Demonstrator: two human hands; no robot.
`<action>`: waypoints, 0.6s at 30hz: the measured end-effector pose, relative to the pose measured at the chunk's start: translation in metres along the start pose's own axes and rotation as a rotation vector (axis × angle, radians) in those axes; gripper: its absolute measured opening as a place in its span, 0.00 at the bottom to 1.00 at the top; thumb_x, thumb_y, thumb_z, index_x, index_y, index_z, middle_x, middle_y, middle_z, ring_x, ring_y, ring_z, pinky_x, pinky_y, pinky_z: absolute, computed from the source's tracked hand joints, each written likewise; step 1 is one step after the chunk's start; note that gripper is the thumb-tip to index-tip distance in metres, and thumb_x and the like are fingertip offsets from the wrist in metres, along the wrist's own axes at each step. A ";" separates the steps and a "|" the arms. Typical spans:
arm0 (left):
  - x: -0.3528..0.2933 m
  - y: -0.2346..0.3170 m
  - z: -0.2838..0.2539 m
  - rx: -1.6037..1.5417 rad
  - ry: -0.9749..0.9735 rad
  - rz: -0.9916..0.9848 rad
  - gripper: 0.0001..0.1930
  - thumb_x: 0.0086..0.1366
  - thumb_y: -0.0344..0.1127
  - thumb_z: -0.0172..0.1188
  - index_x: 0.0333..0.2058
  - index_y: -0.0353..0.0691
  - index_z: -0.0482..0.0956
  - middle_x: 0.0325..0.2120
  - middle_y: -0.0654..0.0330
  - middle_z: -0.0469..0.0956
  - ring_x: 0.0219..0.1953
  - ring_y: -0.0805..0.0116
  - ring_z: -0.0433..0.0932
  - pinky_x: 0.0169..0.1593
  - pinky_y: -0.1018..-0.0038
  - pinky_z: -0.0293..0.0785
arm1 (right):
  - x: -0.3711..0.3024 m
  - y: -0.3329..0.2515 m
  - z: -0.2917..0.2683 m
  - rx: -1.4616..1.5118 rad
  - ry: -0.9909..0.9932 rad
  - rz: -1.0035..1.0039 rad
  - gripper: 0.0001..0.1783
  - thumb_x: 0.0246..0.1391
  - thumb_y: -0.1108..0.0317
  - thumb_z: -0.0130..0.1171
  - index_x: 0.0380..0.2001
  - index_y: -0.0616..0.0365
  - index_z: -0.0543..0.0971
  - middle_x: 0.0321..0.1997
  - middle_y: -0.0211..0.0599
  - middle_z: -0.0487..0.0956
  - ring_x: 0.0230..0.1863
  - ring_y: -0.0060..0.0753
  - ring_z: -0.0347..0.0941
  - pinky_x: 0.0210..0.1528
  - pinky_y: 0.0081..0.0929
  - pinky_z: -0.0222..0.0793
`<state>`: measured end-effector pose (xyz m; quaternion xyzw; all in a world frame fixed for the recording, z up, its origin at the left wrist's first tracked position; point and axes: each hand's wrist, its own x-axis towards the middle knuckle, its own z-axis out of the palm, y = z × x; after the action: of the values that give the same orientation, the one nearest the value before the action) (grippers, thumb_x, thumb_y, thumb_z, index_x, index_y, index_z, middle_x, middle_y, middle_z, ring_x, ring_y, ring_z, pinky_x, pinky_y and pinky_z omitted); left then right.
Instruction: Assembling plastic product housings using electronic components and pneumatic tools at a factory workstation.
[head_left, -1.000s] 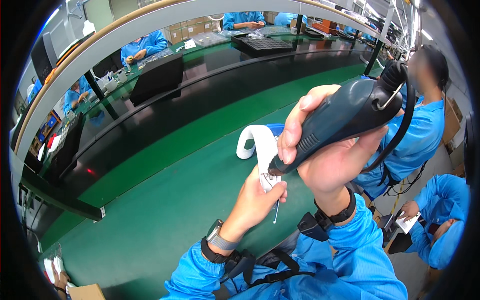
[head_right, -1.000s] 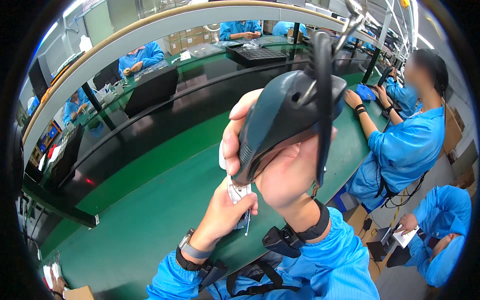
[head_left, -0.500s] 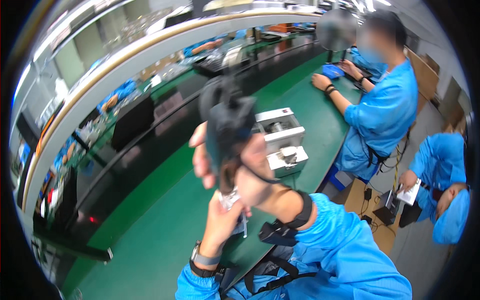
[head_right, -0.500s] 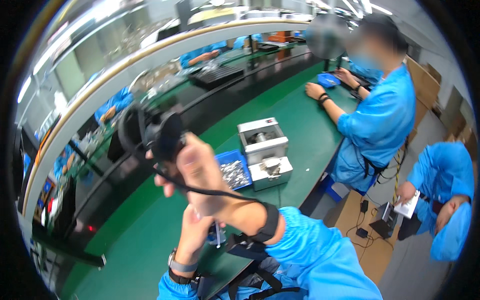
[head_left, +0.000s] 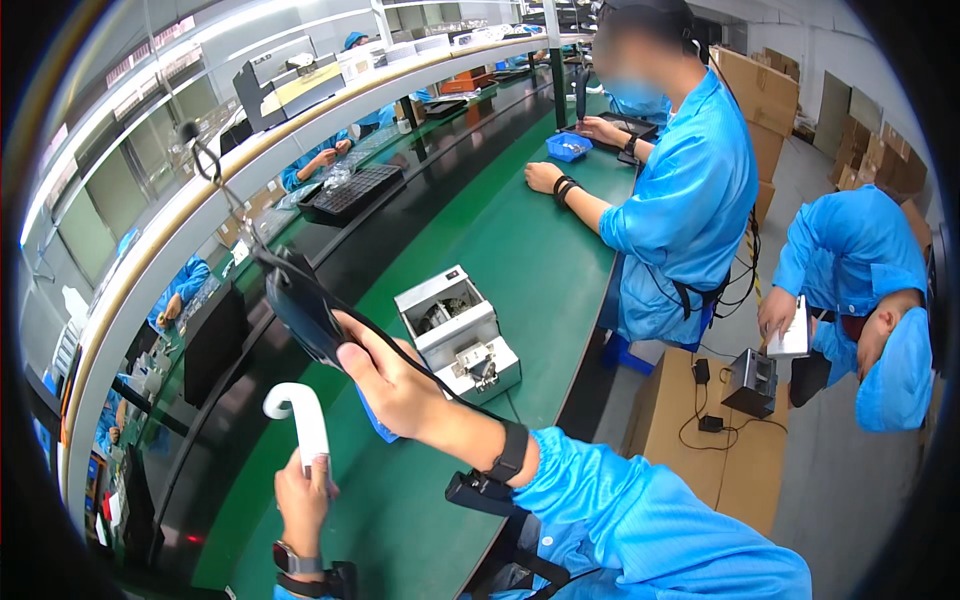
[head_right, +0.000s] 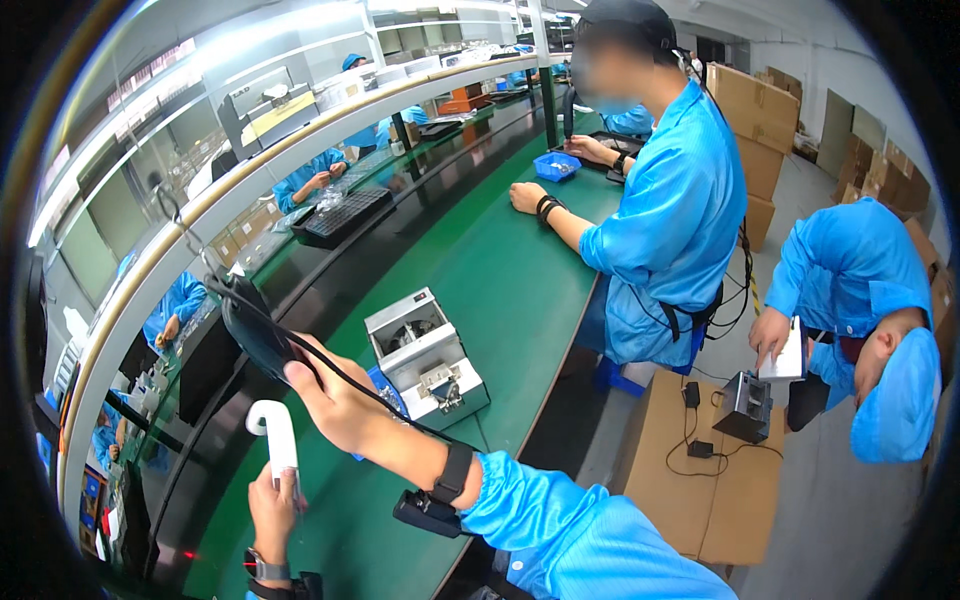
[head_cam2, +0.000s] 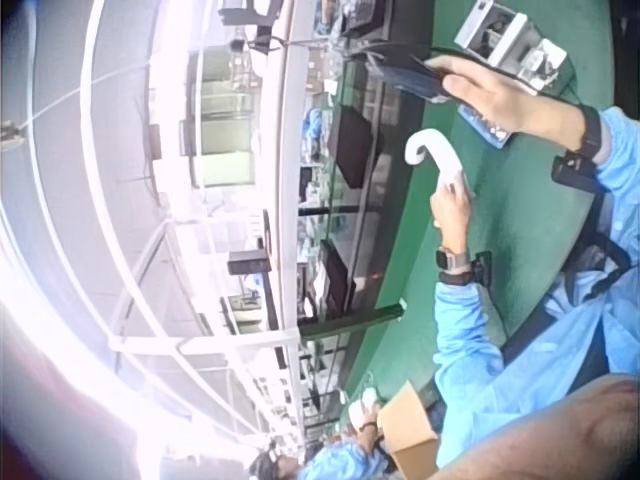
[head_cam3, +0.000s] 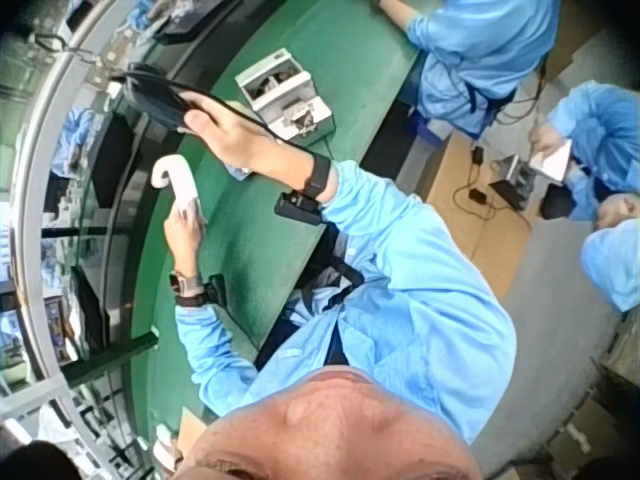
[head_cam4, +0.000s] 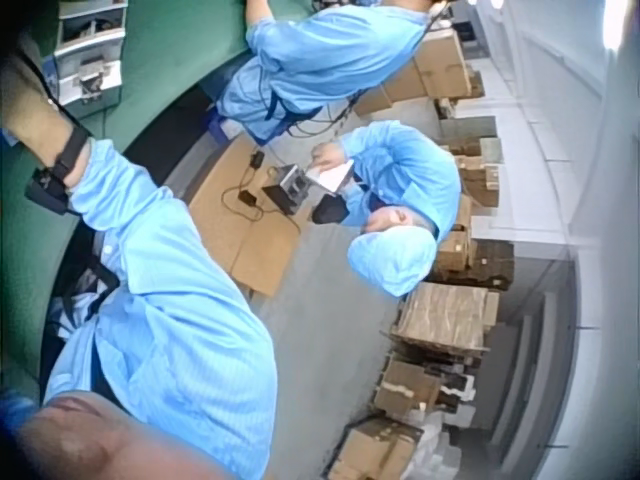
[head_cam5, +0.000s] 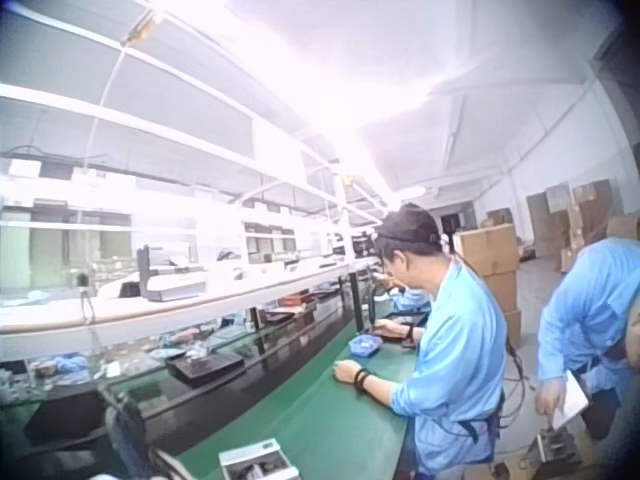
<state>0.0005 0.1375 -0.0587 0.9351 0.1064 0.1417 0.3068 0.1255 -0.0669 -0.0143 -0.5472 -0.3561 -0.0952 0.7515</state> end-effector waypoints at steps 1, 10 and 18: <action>0.003 -0.014 -0.006 0.145 0.018 0.010 0.14 0.69 0.42 0.55 0.31 0.35 0.77 0.11 0.56 0.75 0.14 0.67 0.78 0.21 0.70 0.71 | -0.012 0.009 0.006 -0.005 0.048 0.087 0.24 0.66 0.58 0.47 0.61 0.56 0.67 0.41 0.44 0.78 0.40 0.36 0.76 0.46 0.29 0.69; 0.060 -0.160 -0.023 0.771 0.036 0.177 0.12 0.58 0.45 0.65 0.31 0.42 0.79 0.27 0.54 0.80 0.34 0.49 0.77 0.43 0.55 0.70 | -0.112 0.074 0.041 -0.323 0.286 -0.133 0.11 0.50 0.80 0.53 0.38 0.59 0.78 0.49 0.43 0.76 0.56 0.45 0.69 0.61 0.39 0.62; 0.047 -0.215 -0.007 0.721 0.216 -0.012 0.13 0.55 0.36 0.66 0.40 0.43 0.82 0.32 0.54 0.80 0.40 0.52 0.77 0.50 0.59 0.69 | -0.104 0.103 0.097 -0.075 -0.300 0.127 0.08 0.54 0.76 0.51 0.31 0.57 0.80 0.28 0.36 0.80 0.31 0.37 0.77 0.36 0.32 0.72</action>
<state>0.0176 0.3247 -0.1737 0.9621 0.1867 0.1910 -0.0542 0.0625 0.0330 -0.1444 -0.6041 -0.4252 0.0219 0.6736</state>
